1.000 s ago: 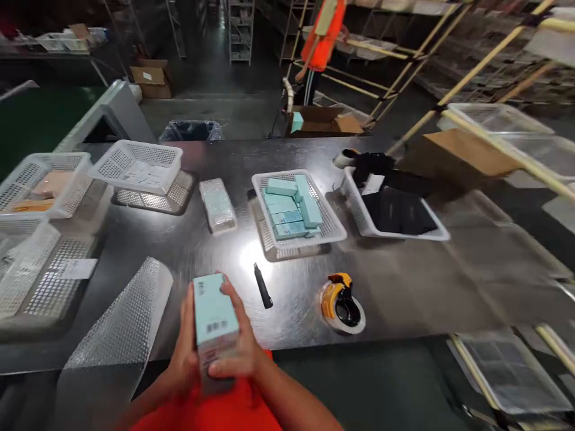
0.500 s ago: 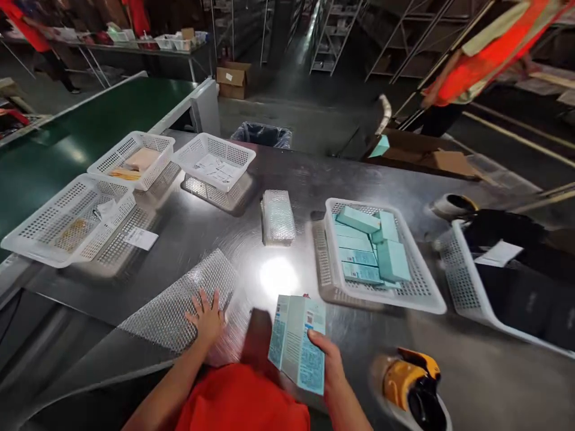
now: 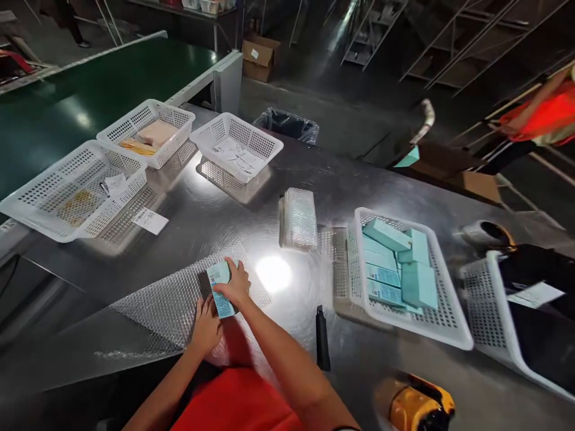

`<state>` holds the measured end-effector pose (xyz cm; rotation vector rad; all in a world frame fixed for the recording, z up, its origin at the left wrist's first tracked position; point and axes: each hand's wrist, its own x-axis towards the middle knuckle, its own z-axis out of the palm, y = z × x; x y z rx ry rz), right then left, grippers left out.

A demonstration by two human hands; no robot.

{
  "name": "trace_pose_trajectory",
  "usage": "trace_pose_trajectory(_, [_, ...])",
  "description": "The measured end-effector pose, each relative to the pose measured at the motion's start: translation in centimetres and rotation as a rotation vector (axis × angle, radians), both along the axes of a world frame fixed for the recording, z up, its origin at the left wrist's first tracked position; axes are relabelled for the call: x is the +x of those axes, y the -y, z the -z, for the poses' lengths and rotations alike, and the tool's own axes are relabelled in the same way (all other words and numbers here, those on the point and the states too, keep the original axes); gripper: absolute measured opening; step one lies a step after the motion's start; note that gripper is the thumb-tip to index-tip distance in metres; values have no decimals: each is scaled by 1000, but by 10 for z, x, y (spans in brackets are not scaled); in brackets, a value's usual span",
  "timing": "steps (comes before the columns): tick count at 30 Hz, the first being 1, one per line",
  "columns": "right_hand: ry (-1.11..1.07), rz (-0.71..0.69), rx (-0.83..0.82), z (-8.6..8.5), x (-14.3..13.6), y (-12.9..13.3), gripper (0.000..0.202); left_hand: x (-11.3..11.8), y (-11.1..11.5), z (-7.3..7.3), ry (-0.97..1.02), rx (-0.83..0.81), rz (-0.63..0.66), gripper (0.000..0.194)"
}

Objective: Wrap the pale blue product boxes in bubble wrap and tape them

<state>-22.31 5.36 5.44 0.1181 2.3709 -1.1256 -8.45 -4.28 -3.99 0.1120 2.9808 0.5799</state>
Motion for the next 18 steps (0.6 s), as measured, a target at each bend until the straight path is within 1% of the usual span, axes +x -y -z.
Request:
trace_pose_trajectory(1, [-61,-66,159,7,-1,7,91,2,3,3,7,-5,34,46])
trace_pose_trajectory(2, [-110,-127,283,13,0,12,90,4,6,7,16,-16,61,45])
trace_pose_trajectory(3, [-150,-179,372,19,2,17,89,6,8,12,22,-29,79,43])
trace_pose_trajectory(4, [-184,-224,436,25,5,21,87,7,9,16,19,-38,89,43])
trace_pose_trajectory(6, [-229,-267,527,34,12,27,84,9,11,22,-18,-40,96,46])
trace_pose_trajectory(8, [-248,-266,584,40,17,32,84,13,14,24,-80,-33,97,47])
trace_pose_trajectory(11, [-257,-253,623,45,20,37,84,24,27,21,-132,-45,59,45])
trace_pose_trajectory(15, [-263,-248,636,44,22,40,83,39,46,16,-93,-157,-37,56])
trace_pose_trajectory(18, [-278,-250,633,43,26,42,84,42,50,16,-37,-208,-48,58])
